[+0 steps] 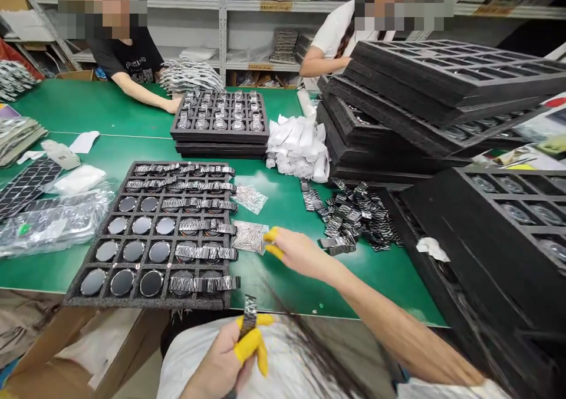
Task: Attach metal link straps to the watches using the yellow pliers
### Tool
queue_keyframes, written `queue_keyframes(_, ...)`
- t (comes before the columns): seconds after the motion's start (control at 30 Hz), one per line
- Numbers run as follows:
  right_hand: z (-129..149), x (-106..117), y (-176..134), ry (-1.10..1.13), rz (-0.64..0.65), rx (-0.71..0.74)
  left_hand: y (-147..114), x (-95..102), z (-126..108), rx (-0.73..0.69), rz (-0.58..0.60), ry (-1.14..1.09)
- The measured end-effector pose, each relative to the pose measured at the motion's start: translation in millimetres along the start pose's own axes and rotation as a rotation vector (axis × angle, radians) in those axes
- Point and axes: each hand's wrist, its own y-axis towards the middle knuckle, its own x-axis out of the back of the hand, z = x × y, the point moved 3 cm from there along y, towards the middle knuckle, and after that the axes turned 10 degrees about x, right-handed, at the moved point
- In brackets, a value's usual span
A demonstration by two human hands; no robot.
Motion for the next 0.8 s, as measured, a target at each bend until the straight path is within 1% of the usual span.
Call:
queue_keyframes(0.03, -11.1, -8.6, 5.4, -0.080, 0.022, -0.090, -2.6, 9.5, 6.4, 0.002, -0.028, -0.065)
queue_keyframes(0.07, -19.1, -16.6, 9.4, -0.132, 0.039, -0.145, -5.9, 16.8, 9.7, 0.000, -0.046, -0.126)
queue_keyframes(0.13, -26.0, -29.8, 15.5, -0.162, 0.054, -0.184, -12.9, 23.9, 7.4, -0.021, -0.059, -0.215)
queue_keyframes(0.2, -24.0, -38.3, 21.3, -0.188, 0.072, -0.187, -17.6, 22.8, -2.3, -0.060, -0.056, -0.255)
queue_keyframes(0.33, -14.4, -41.8, 36.2, -0.212, 0.122, -0.165, -14.9, 15.5, -19.7, -0.124, -0.079, -0.260)
queue_keyframes(0.47, -20.3, -35.6, 47.6, -0.158, 0.149, -0.121, -3.7, 16.4, -22.0, -0.206, -0.053, -0.265)
queue_keyframes(0.57, -35.7, -28.1, 44.8, -0.075, 0.114, -0.095, 0.2, 23.7, -18.7, -0.269, -0.048, -0.330)
queue_keyframes(0.67, -49.7, -24.0, 29.2, 0.036, 0.050, -0.087, -0.7, 31.4, -15.2, -0.270, -0.093, -0.430)
queue_keyframes(0.73, -50.8, -28.9, 14.0, 0.099, -0.003, -0.096, -1.6, 33.2, -15.1, -0.253, -0.129, -0.480)
queue_keyframes(0.77, -47.8, -34.4, 5.9, 0.158, -0.061, -0.112, -1.7, 32.5, -16.2, -0.243, -0.142, -0.491)
queue_keyframes(0.8, -42.1, -41.9, -2.2, 0.242, -0.146, -0.140, -1.4, 30.7, -18.3, -0.236, -0.149, -0.494)
